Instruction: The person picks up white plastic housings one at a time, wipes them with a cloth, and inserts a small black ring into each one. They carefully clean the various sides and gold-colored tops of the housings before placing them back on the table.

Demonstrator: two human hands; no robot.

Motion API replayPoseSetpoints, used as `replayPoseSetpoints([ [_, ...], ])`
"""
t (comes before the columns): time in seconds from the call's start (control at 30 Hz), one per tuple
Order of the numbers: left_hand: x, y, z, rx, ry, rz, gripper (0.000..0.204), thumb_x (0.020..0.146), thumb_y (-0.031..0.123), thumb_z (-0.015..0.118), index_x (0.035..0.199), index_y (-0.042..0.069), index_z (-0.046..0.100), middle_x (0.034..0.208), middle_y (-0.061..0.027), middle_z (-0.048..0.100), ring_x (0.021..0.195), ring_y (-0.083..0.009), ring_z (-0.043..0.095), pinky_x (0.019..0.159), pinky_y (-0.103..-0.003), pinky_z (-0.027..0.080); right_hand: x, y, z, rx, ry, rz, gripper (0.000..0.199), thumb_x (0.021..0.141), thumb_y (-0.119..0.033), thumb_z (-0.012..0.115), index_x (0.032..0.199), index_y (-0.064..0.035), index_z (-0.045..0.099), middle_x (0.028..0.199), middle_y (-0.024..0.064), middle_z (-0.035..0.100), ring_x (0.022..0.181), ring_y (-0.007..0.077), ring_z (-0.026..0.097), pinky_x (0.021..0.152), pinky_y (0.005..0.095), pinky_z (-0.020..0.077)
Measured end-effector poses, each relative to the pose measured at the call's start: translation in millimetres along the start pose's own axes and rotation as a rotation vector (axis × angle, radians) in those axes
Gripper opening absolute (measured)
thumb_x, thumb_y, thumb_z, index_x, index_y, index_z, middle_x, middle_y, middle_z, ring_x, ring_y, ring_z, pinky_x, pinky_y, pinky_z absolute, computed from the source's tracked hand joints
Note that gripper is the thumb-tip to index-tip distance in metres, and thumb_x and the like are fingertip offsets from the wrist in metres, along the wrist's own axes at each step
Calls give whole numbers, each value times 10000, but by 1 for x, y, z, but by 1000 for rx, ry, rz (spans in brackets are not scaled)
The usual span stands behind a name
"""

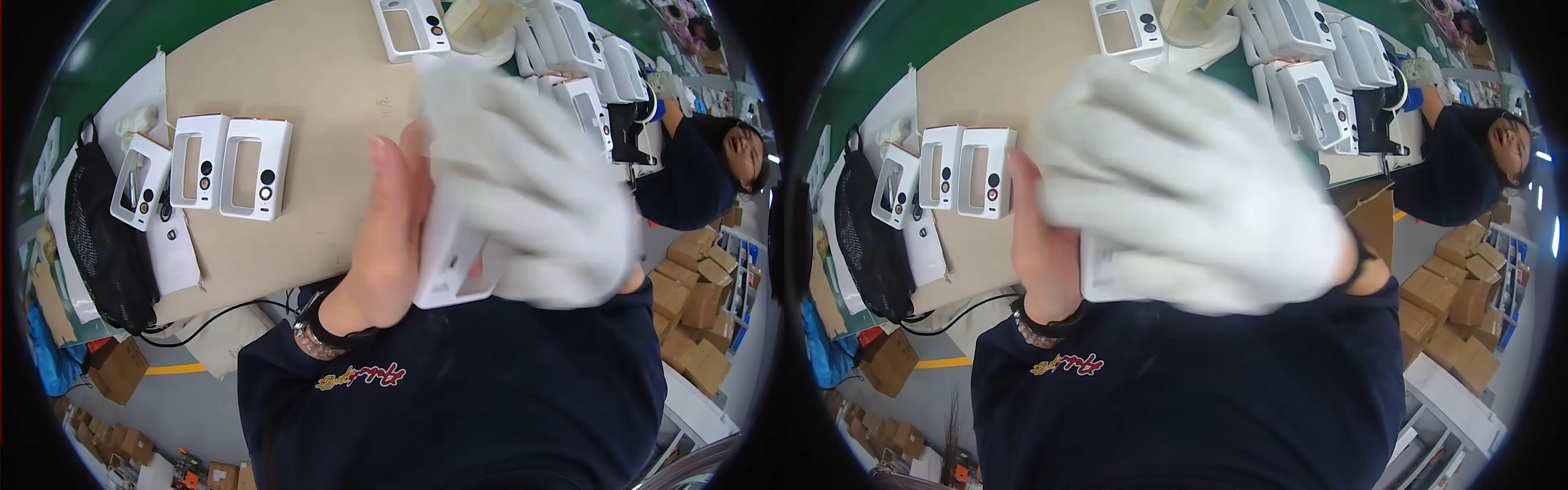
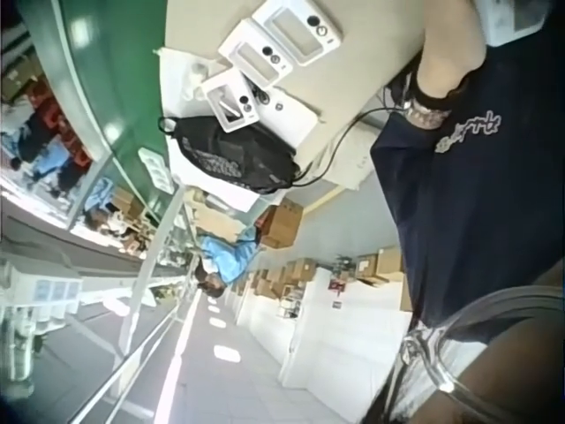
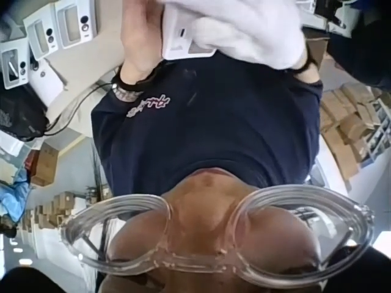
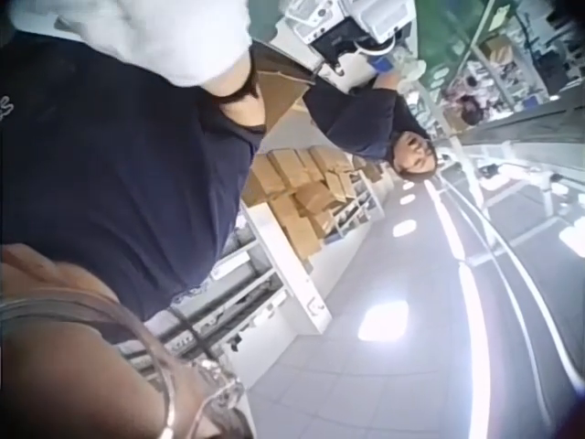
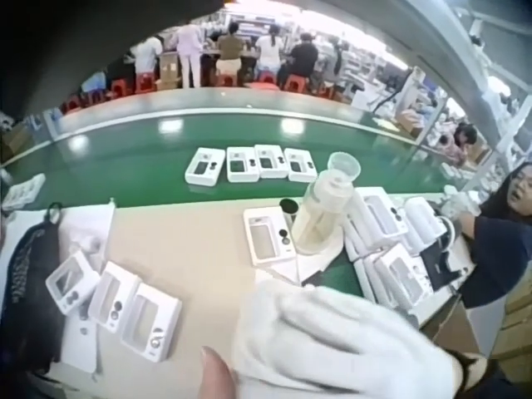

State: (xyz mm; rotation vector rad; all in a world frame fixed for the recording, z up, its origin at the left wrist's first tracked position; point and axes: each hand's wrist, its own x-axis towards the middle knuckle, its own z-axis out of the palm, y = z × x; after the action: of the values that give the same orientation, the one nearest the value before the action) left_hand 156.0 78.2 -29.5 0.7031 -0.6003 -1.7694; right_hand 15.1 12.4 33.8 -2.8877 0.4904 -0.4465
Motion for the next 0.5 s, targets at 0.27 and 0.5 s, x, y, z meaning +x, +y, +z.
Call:
replayPoseSetpoints([
  [0.27, -19, 12, 17, 332, 113, 123, 722, 788, 395, 458, 1315, 4, 157, 1140, -145, 434, 699, -146, 544, 542, -250, 461, -3, -33, 55, 1136, 665, 900, 379, 914, -291, 370, 889, 17, 590, 738, 36, 592, 651, 75, 528, 570, 209, 417],
  [0.5, -21, 77, -1, 726, 311, 437, 750, 731, 230, 563, 1318, 65, 124, 1105, -140, 417, 708, -144, 526, 587, -246, 438, -16, -15, 69, 1291, 595, 1171, 362, 893, -247, 443, 665, 0, 577, 601, -1, 562, 515, 40, 474, 467, 196, 367],
])
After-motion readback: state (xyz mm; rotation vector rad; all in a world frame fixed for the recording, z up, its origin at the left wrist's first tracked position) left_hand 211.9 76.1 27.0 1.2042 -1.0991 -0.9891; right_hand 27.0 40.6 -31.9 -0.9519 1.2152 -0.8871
